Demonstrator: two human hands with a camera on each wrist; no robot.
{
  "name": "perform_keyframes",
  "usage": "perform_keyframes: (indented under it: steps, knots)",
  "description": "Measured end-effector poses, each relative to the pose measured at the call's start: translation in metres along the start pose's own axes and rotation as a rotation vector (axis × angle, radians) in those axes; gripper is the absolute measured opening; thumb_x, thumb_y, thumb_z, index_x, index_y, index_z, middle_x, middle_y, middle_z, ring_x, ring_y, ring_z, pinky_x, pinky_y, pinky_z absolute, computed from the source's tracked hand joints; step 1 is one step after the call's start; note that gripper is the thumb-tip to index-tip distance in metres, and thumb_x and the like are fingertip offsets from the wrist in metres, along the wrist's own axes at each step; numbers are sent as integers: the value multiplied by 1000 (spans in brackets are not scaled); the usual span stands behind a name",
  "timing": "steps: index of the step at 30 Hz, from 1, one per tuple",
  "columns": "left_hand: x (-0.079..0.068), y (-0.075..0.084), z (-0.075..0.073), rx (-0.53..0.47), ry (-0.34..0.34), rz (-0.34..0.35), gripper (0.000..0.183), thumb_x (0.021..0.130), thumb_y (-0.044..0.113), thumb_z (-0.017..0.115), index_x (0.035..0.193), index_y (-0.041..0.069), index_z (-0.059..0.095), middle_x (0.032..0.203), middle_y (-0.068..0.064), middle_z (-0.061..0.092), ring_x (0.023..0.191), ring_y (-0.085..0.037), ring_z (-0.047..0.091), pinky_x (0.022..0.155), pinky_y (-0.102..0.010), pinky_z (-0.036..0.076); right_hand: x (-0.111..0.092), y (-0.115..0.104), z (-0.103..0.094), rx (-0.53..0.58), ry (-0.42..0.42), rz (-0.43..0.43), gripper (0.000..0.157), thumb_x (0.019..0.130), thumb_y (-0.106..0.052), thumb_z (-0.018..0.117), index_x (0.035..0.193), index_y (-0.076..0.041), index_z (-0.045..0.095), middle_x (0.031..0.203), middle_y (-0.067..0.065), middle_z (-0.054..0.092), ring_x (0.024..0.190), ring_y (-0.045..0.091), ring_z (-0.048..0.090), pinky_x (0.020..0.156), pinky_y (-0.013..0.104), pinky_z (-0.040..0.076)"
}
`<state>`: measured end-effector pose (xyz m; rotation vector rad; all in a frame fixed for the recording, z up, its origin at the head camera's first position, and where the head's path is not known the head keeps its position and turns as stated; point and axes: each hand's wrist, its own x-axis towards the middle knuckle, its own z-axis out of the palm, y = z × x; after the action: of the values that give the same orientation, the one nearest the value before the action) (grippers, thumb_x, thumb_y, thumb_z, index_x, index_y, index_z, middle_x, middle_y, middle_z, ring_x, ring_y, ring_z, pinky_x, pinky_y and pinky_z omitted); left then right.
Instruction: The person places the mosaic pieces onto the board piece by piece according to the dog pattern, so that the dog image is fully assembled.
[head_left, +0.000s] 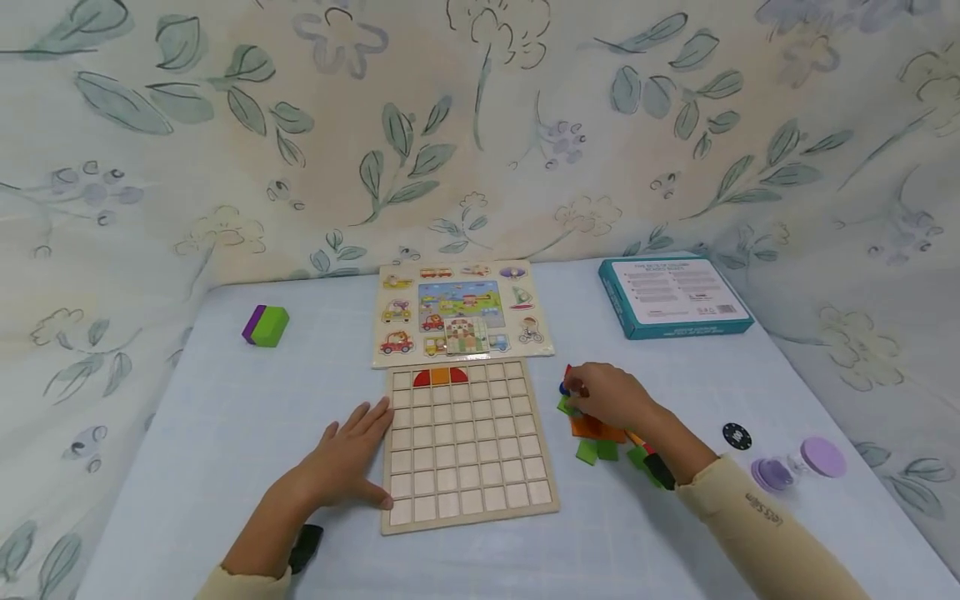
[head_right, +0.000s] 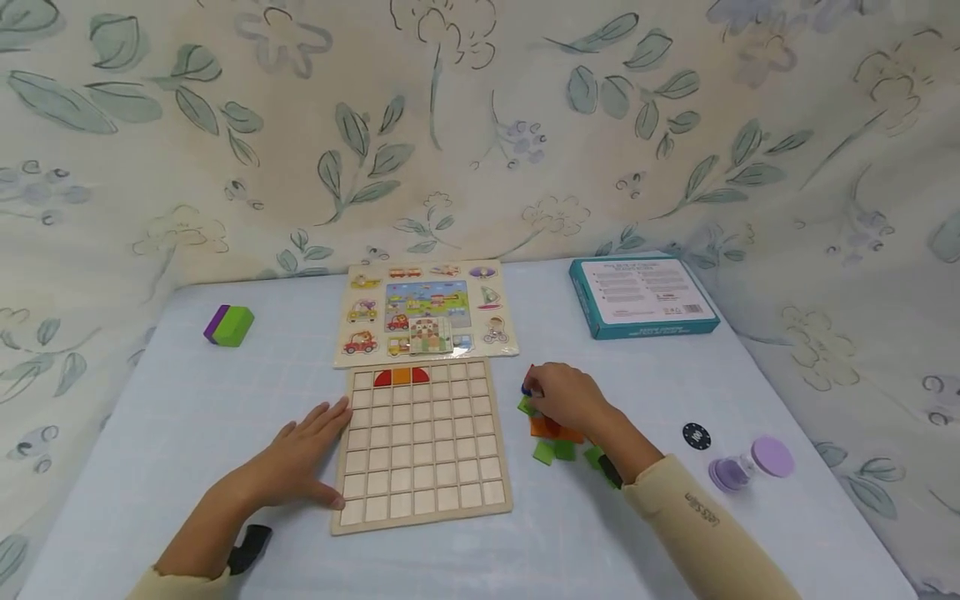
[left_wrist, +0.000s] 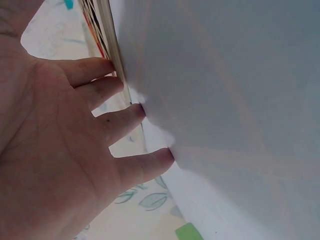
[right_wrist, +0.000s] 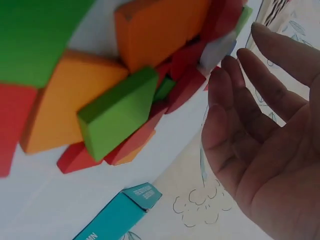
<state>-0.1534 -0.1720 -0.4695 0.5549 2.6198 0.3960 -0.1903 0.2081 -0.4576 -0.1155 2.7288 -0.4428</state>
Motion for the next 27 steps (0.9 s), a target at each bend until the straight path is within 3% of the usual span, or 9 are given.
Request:
perform_keyframes:
  steps: [8, 17, 22, 27]
  knots:
    - [1, 1, 1, 7, -14, -16, 119, 48, 51, 83, 144, 11, 24, 152, -4, 12, 138, -32, 7, 103, -63, 11, -6, -2, 7, -26, -4, 8, 27, 75, -31, 73, 95, -14, 65, 85, -4, 59, 77, 15, 51, 70, 33, 48]
    - [0, -1, 2, 12, -7, -7, 120, 48, 54, 81, 144, 10, 24, 152, -5, 11, 138, -33, 6, 102, -65, 12, 3, 4, -1, 23, 34, 20, 17, 82, -23, 67, 97, -14, 64, 87, -1, 60, 75, 15, 53, 66, 28, 50]
    - [1, -1, 1, 3, -5, 5, 120, 48, 54, 81, 144, 10, 23, 152, -5, 11, 138, -34, 6, 102, -65, 11, -6, 7, -11, 19, -19, 10, 16, 81, -20, 67, 96, -16, 64, 88, -2, 61, 80, 16, 53, 73, 33, 50]
    - [2, 0, -1, 0, -8, 1, 121, 48, 54, 82, 144, 9, 24, 152, -5, 12, 138, -34, 6, 102, -65, 11, -23, 6, -14, -21, -116, 41, 22, 76, -29, 73, 91, -17, 62, 79, -5, 59, 74, 15, 52, 65, 29, 49]
